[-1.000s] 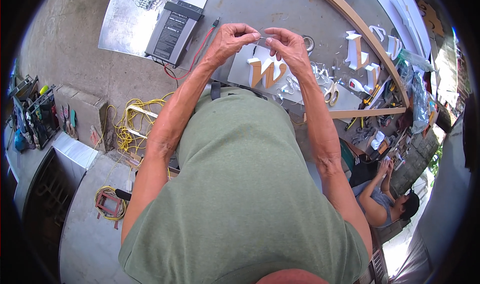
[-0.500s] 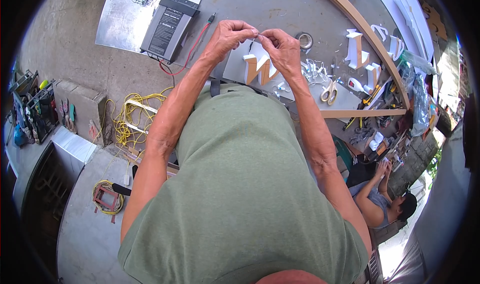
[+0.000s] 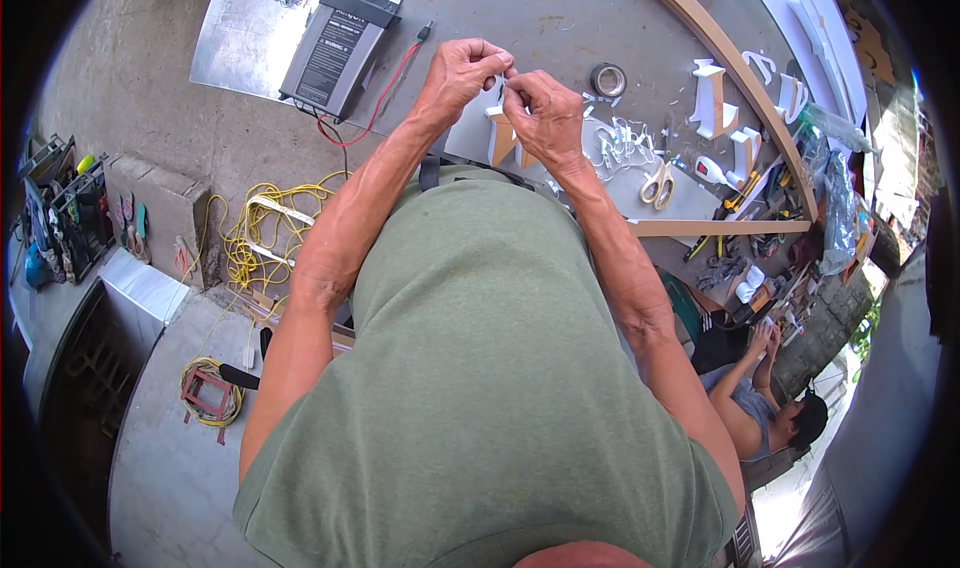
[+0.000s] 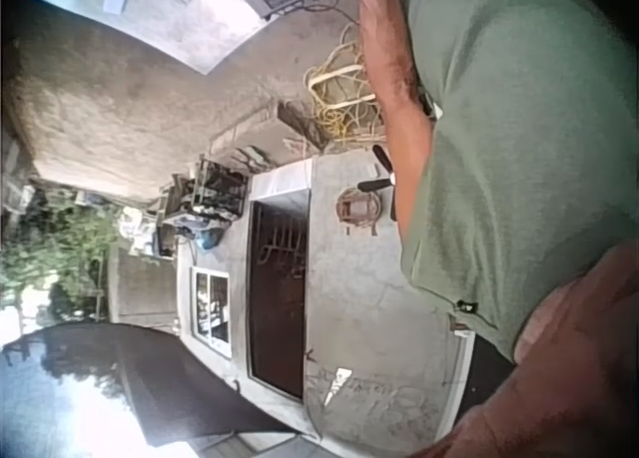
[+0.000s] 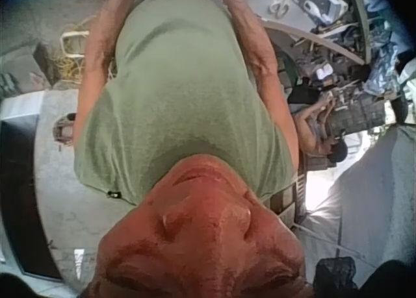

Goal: Assembling 3D signage components by fitting white plastic letter parts together.

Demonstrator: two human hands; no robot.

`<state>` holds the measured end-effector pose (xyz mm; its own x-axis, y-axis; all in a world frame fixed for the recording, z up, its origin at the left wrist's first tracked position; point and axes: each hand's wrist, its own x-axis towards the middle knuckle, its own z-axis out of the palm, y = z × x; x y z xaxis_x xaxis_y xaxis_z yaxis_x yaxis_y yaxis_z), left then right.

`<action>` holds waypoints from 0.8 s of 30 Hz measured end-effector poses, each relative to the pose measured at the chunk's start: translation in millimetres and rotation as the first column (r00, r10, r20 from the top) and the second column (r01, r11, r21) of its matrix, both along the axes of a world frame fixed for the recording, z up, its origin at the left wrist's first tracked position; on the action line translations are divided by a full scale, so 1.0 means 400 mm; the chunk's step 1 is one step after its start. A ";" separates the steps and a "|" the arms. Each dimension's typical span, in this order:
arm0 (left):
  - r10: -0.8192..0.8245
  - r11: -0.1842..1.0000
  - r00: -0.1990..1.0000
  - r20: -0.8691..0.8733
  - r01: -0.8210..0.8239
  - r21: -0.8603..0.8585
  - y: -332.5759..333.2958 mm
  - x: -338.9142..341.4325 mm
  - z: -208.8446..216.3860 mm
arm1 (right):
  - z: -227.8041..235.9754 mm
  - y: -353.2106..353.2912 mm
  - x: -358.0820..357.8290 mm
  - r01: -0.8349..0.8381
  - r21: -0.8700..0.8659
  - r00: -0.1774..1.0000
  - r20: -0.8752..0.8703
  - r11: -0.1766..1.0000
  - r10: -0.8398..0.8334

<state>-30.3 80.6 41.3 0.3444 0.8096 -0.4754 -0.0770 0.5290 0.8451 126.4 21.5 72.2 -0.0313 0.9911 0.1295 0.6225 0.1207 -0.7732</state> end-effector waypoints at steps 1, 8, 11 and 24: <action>0.018 1.000 1.000 0.012 -0.018 -0.002 -0.002 0.001 0.002 | -0.002 0.000 -0.002 -0.007 0.005 1.000 0.008 1.000 0.007; 0.016 0.999 0.999 -0.052 -0.018 -0.039 -0.016 -0.005 0.006 | -0.002 -0.014 -0.005 -0.118 0.053 0.991 0.068 0.992 0.114; 0.030 0.999 0.998 -0.053 -0.031 -0.011 -0.017 0.002 -0.002 | 0.000 -0.020 -0.004 -0.164 0.040 0.985 0.066 0.986 0.161; -0.253 0.964 0.967 -0.030 0.250 -0.088 0.000 -0.037 0.015 | 0.042 0.040 0.106 -0.238 0.194 0.943 0.282 0.952 0.178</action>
